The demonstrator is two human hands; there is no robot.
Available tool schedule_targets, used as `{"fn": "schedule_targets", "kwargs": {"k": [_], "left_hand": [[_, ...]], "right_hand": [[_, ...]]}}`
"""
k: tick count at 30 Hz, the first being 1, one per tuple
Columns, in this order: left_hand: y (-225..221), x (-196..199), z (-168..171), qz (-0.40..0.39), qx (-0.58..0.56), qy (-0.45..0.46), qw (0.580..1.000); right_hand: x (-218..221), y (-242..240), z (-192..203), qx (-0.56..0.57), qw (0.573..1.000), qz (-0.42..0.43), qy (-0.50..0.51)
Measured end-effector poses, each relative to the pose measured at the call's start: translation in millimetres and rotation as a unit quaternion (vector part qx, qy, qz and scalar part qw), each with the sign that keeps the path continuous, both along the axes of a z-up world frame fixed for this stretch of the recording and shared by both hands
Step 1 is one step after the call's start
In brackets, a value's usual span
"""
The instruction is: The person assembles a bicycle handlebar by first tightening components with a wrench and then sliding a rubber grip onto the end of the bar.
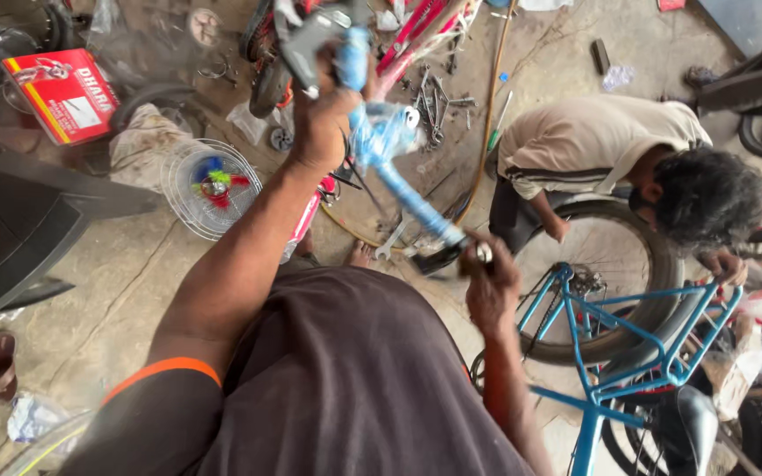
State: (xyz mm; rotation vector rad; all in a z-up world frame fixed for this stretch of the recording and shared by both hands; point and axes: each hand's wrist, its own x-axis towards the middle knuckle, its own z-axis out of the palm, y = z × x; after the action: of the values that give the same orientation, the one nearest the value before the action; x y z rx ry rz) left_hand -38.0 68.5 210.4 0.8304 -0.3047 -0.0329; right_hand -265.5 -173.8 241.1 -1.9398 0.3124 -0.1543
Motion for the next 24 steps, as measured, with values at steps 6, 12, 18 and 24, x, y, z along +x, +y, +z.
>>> {"fn": "schedule_targets", "kwargs": {"k": [6, 12, 18, 24], "left_hand": [[-6, 18, 7, 0.062, -0.108, 0.048, 0.991], [0, 19, -3, 0.061, -0.152, 0.099, 0.981], [10, 1, -1, 0.047, -0.16, 0.087, 0.982], [19, -7, 1, 0.008, -0.125, 0.065, 0.99]], "right_hand": [[109, 13, 74, -0.424, 0.885, 0.133, -0.138], [154, 30, 93, -0.573, 0.765, 0.237, -0.174], [181, 28, 82, -0.595, 0.693, 0.384, 0.137], [159, 21, 75, -0.53, 0.713, 0.451, 0.083]]}}
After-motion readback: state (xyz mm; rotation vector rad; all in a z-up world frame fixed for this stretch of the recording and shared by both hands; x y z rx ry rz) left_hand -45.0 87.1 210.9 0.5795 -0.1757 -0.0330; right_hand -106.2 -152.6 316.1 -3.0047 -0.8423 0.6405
